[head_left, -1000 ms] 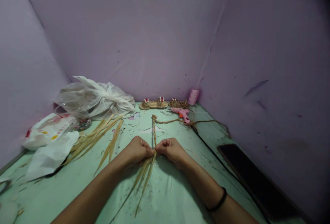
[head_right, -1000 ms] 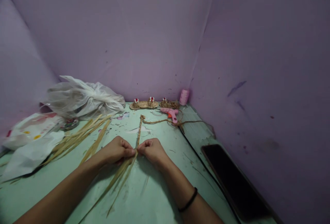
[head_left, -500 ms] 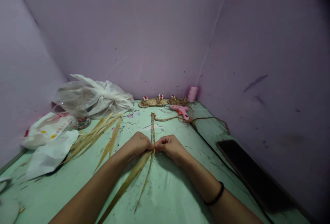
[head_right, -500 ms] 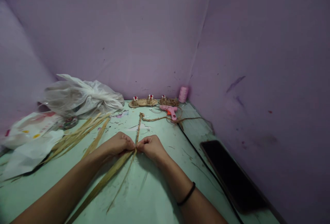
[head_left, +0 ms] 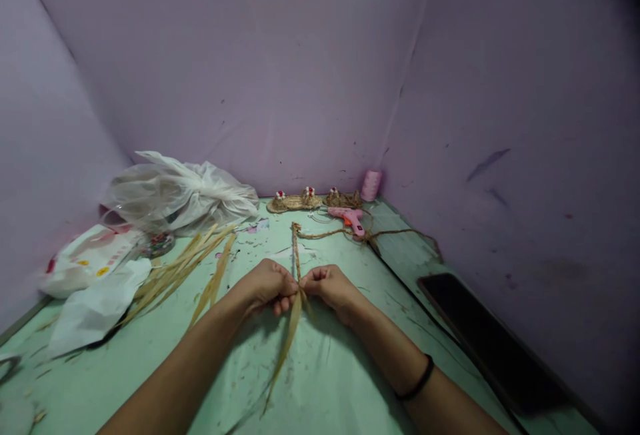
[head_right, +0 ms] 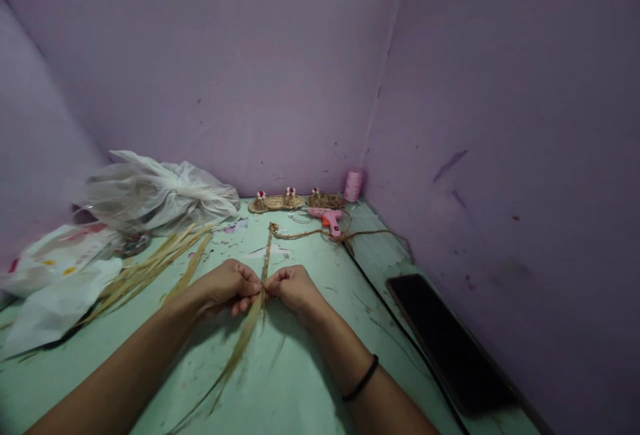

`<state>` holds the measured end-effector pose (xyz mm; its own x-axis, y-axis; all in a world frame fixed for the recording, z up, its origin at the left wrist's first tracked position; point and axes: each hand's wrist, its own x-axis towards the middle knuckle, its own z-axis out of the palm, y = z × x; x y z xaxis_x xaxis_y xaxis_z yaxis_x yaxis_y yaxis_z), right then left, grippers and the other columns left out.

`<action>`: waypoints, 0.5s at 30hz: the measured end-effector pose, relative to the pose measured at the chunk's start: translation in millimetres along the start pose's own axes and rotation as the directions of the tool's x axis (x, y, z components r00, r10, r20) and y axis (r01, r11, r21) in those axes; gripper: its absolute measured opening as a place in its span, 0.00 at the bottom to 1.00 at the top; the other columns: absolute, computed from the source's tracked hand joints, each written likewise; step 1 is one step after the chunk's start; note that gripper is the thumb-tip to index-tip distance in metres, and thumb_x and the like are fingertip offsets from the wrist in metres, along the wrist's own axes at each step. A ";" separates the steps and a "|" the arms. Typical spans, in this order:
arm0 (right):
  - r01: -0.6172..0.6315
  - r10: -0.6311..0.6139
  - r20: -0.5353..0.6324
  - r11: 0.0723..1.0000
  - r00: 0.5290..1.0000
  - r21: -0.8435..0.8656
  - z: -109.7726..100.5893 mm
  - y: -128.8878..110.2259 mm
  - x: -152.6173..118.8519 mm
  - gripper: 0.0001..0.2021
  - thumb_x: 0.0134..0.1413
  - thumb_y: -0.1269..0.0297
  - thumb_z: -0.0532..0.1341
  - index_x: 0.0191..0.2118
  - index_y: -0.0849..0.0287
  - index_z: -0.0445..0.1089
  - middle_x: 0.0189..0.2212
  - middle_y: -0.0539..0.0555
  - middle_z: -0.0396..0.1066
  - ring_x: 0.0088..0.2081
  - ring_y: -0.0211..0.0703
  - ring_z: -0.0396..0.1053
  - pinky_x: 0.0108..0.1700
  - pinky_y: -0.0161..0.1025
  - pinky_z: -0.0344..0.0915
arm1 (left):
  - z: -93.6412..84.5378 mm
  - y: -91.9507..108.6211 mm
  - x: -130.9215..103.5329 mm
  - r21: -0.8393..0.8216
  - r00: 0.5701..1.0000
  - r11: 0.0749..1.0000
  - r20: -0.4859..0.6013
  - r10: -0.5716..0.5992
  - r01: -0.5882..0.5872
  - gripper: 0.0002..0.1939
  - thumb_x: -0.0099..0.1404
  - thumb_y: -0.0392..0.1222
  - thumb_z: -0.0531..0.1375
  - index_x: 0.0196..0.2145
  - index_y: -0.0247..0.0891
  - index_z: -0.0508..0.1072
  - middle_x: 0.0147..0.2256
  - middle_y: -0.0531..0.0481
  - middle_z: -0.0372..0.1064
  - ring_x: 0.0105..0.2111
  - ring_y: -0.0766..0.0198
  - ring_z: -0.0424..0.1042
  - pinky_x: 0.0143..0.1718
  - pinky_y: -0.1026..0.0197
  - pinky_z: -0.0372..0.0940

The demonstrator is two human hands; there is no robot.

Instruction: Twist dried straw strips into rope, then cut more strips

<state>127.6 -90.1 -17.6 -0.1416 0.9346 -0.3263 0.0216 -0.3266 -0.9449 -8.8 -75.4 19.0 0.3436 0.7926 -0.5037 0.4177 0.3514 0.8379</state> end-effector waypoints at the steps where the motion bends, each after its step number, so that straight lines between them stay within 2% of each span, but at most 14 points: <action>1: -0.001 0.001 0.011 1.000 1.000 0.021 -0.2 0.3 0.2 0.03 0.32 0.71 0.60 0.17 0.64 0.66 0.09 0.44 0.58 0.14 0.27 0.51 0.20 0.29 0.49 | 0.9 -0.4 0.8 -0.013 1.000 1.000 -0.017 -0.006 0.005 0.05 0.42 0.34 0.56 0.13 0.32 0.64 0.09 0.53 0.58 0.08 0.73 0.53 0.11 0.69 0.48; 4: 0.003 -0.007 0.041 0.996 0.999 0.094 -0.2 2.2 1.6 0.07 0.28 0.68 0.63 0.17 0.65 0.66 0.12 0.47 0.63 0.15 0.30 0.56 0.21 0.31 0.53 | 4.3 1.6 -0.7 0.008 0.996 0.999 -0.078 -0.038 0.039 0.10 0.42 0.38 0.61 0.13 0.33 0.61 0.08 0.56 0.55 0.08 0.75 0.50 0.10 0.70 0.45; 8: -0.010 0.010 0.001 0.995 1.000 0.095 1.4 2.9 1.6 0.09 0.25 0.66 0.65 0.17 0.64 0.65 0.11 0.47 0.63 0.14 0.30 0.56 0.20 0.31 0.53 | 6.8 6.2 -5.0 0.045 0.984 0.995 -0.155 -0.085 0.093 0.11 0.42 0.40 0.63 0.18 0.34 0.63 0.06 0.59 0.52 0.07 0.75 0.49 0.10 0.71 0.43; 11: -0.005 0.004 0.010 0.993 1.000 0.117 1.9 2.8 1.0 0.09 0.26 0.65 0.65 0.16 0.64 0.65 0.11 0.46 0.63 0.14 0.30 0.56 0.20 0.31 0.53 | 7.0 4.7 -4.1 0.006 0.991 0.997 -0.105 -0.080 0.081 0.11 0.43 0.41 0.63 0.21 0.33 0.65 0.07 0.59 0.54 0.07 0.75 0.51 0.10 0.71 0.44; 15: 0.015 -0.030 0.097 0.989 0.995 0.147 -0.6 3.8 1.9 0.11 0.27 0.62 0.65 0.15 0.65 0.65 0.11 0.48 0.64 0.15 0.31 0.58 0.21 0.32 0.54 | 7.1 -3.3 2.4 -0.124 0.998 0.990 0.024 -0.063 0.066 0.10 0.44 0.40 0.62 0.18 0.31 0.65 0.12 0.54 0.61 0.10 0.75 0.56 0.11 0.71 0.49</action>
<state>128.0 -89.4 -21.8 -0.2370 0.9259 -0.2942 -0.1260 -0.3295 -0.9357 -3.4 -78.2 13.5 0.3369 0.7563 -0.5608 0.3316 0.4621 0.8225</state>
